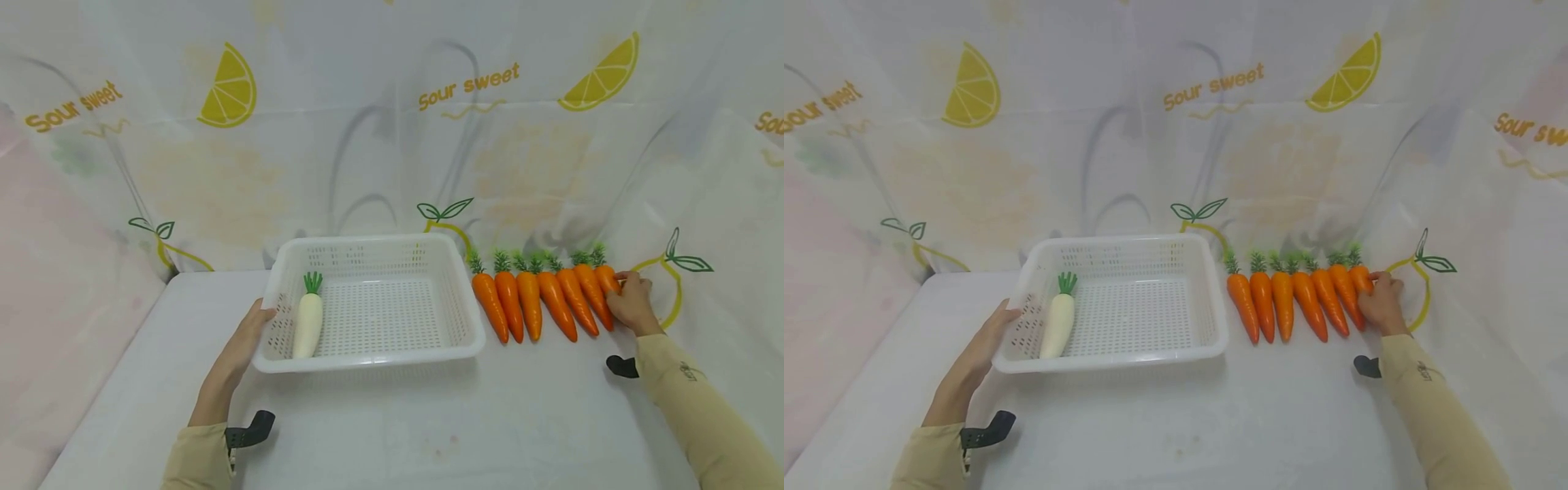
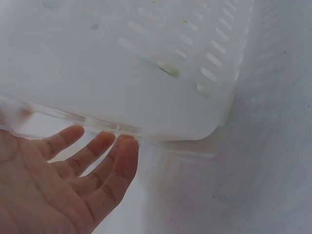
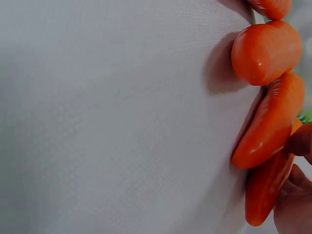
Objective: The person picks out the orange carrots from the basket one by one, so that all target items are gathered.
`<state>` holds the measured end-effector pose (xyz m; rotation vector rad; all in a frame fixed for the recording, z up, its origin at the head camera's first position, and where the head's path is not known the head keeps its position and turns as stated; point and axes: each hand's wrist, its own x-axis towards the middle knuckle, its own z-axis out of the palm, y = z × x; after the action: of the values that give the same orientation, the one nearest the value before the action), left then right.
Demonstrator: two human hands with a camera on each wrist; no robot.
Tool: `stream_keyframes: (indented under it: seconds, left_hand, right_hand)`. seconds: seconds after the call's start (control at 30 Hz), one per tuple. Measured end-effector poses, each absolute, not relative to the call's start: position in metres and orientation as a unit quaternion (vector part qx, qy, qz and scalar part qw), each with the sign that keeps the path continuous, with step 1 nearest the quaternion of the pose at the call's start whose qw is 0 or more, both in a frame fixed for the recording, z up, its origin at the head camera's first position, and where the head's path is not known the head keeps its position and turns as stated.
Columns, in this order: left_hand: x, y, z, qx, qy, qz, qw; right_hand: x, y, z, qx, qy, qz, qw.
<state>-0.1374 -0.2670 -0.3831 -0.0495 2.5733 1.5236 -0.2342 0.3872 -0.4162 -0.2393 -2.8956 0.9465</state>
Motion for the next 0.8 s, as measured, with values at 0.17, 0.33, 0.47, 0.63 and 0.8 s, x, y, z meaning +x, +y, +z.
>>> stream_keyframes:
  seconds: [0.17,0.33,0.47,0.63,0.8]
  left_hand:
    - [-0.1371,-0.2666,-0.383,-0.016,0.858,0.507,0.077]
    - [-0.1367,-0.2682,-0.3829,-0.021,0.859,0.505,0.078]
    - [-0.1366,-0.2698,-0.3838,-0.021,0.86,0.504,0.079]
    - [-0.1369,-0.27,-0.3855,-0.023,0.859,0.506,0.077]
    - [-0.1376,-0.2693,-0.3861,-0.02,0.859,0.506,0.078]
  right_hand:
    - [-0.2335,0.3873,-0.4183,-0.068,-0.948,0.305,0.06]
    - [-0.2333,0.3845,-0.4168,-0.077,-0.946,0.312,0.034]
    - [-0.2335,0.3842,-0.4142,-0.068,-0.949,0.308,0.018]
    - [-0.2338,0.3866,-0.4134,-0.052,-0.953,0.299,0.008]
    - [-0.2314,0.3873,-0.4129,-0.057,-0.953,0.297,-0.002]
